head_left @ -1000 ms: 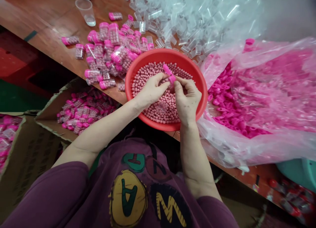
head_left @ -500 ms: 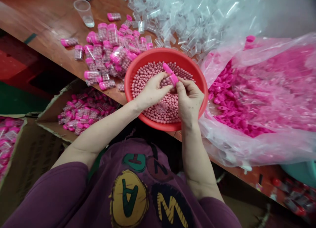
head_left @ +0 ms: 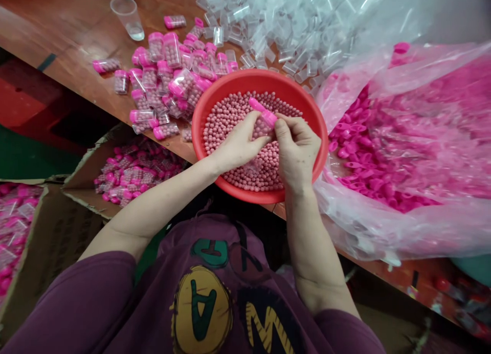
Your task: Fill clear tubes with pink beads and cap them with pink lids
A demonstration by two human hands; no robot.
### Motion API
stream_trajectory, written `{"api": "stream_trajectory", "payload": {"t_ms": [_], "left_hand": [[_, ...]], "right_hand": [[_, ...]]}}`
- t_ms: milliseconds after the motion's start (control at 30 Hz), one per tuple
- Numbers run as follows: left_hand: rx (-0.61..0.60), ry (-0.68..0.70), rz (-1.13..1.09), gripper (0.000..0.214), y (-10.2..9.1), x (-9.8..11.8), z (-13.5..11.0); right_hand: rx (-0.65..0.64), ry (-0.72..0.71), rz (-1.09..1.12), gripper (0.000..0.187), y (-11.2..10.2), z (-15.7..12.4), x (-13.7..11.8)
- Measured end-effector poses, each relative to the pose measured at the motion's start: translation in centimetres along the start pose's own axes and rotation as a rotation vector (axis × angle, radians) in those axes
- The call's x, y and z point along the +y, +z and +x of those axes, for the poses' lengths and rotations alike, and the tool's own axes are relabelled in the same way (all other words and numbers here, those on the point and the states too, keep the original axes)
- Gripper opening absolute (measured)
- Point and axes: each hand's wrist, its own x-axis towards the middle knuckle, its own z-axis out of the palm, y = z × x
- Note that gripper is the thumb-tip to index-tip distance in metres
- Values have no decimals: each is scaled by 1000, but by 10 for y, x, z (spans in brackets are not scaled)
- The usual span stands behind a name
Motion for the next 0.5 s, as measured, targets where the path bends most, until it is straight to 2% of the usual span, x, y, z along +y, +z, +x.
{"api": "stream_trajectory", "payload": {"t_ms": [133,267,367,500], "left_hand": [[-44,9,232,22,-5,-7,0],[-24,37,185,19,-4,-3,2],[-8,37,130,21,-2,0,3],[9,21,136,22,-2,-4,5]], "right_hand": [[-7,-54,-106,27,-3,-4,-10],[-7,-75,-168,31,-2,-5,-15],[-1,-35,-170,35,-1,-5,-17],[-41,-32,-146,36,-3,-5,-21]]}}
